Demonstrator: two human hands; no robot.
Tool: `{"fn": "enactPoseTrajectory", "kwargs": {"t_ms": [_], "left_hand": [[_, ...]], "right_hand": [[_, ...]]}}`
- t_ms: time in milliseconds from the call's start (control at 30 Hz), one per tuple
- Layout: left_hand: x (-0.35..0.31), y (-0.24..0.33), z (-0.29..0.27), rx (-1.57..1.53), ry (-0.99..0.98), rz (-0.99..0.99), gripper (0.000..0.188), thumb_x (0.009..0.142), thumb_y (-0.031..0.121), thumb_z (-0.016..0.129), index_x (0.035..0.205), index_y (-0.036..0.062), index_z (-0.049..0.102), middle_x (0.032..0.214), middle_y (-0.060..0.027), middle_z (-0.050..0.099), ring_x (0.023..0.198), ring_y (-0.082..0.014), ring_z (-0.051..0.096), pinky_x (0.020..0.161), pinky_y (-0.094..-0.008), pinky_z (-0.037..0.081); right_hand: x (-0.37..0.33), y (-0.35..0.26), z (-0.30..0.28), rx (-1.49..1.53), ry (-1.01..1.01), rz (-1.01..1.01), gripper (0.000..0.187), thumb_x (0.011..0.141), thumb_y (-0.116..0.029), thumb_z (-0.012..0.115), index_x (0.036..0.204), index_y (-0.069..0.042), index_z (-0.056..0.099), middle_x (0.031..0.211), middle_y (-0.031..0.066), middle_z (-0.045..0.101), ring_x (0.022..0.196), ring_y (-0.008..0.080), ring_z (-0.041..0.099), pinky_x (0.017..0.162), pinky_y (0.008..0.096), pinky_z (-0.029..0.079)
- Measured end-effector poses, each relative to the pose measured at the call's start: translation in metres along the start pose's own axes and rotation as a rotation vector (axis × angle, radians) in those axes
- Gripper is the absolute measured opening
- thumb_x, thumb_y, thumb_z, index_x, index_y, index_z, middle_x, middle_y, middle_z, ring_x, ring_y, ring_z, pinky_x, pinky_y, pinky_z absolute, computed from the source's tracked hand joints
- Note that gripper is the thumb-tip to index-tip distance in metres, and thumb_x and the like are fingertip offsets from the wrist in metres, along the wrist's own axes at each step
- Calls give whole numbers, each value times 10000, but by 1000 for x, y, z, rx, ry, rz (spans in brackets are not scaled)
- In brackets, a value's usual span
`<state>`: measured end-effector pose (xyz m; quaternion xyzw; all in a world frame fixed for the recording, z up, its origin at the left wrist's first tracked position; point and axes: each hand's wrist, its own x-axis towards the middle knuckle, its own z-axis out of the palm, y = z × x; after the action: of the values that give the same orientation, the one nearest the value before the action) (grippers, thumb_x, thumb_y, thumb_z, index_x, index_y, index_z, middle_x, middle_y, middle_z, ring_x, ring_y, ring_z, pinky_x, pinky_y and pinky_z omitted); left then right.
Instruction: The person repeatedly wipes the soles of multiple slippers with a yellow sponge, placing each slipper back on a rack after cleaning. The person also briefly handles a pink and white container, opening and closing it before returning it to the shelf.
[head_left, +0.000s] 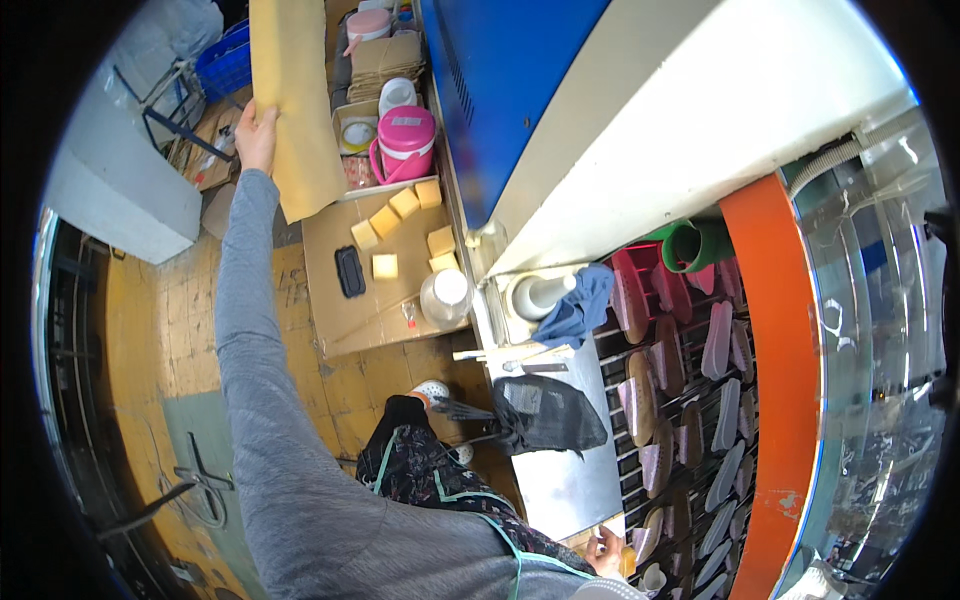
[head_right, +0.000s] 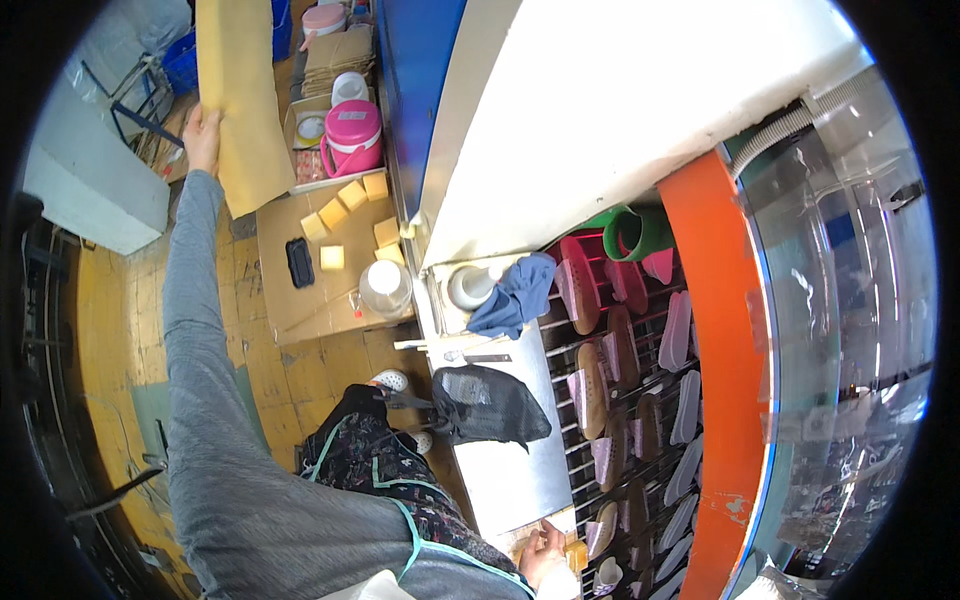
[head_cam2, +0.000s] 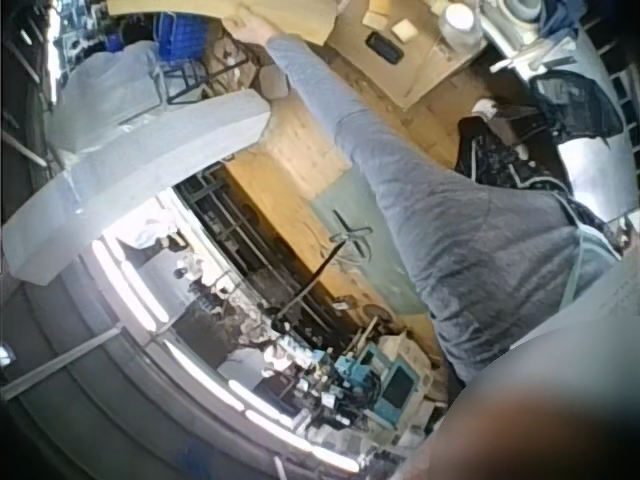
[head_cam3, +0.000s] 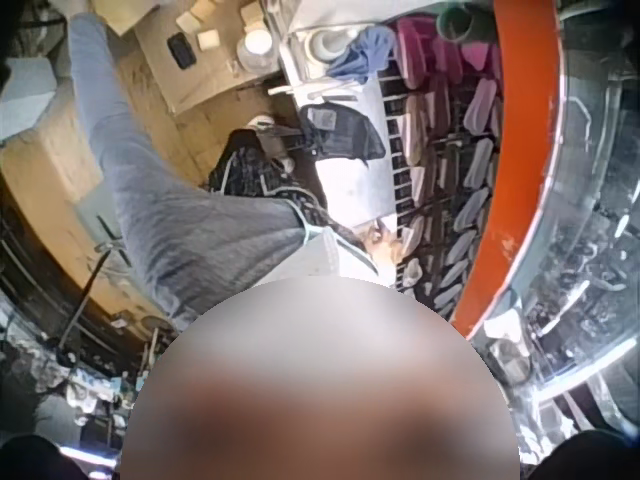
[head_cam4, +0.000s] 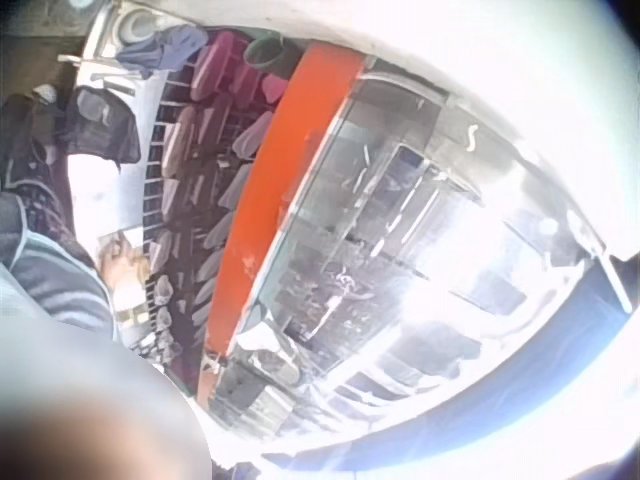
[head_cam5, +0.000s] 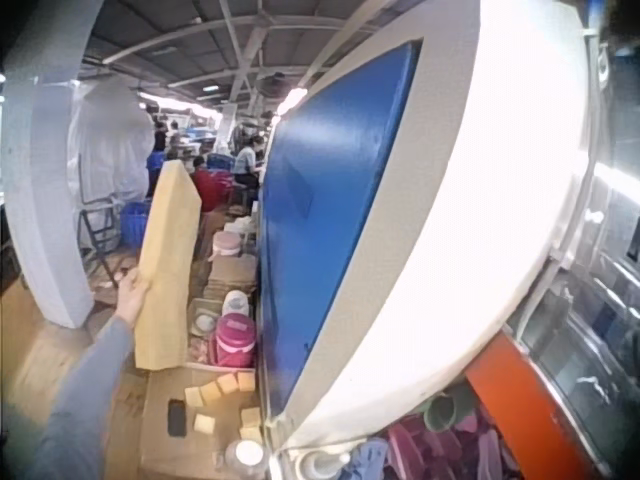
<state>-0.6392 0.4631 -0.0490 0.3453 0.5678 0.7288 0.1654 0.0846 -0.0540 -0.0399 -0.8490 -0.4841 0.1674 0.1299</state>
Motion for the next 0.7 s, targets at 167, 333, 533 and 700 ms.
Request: {"fn": "enactPoseTrajectory", "kwargs": {"t_ms": [167,333,533,700], "left_hand": [[60,-51,45,278,-54,27,430,841,206,641,1242,52,639,1083,-97,711,979,-162,668,891,-297,497],[103,-96,56,438,-219,-66,466,818,256,635,1265,121,638,1102,-99,707,995,-184,668,900,-316,492],[120,-161,58,743,-343,-243,700,812,325,612,1473,219,410,1352,-147,576,1251,-271,544,1042,-355,406],[84,-191,48,974,-146,-241,781,834,423,637,1523,336,280,1396,-233,499,1300,-344,487,1094,-447,355]], "right_hand": [[-4,-25,19,-19,23,56,250,781,-12,651,1030,-37,670,884,125,638,798,261,620,762,399,485],[0,-44,26,-1,-1,64,267,770,-17,653,1035,-36,676,881,128,643,779,260,631,764,403,491],[14,-71,27,-40,-1,22,250,777,-2,641,1019,-42,686,878,133,639,768,265,640,736,397,491],[28,-92,27,-1,-23,8,253,766,15,658,1013,-33,686,879,135,636,769,264,642,708,398,493]]}}
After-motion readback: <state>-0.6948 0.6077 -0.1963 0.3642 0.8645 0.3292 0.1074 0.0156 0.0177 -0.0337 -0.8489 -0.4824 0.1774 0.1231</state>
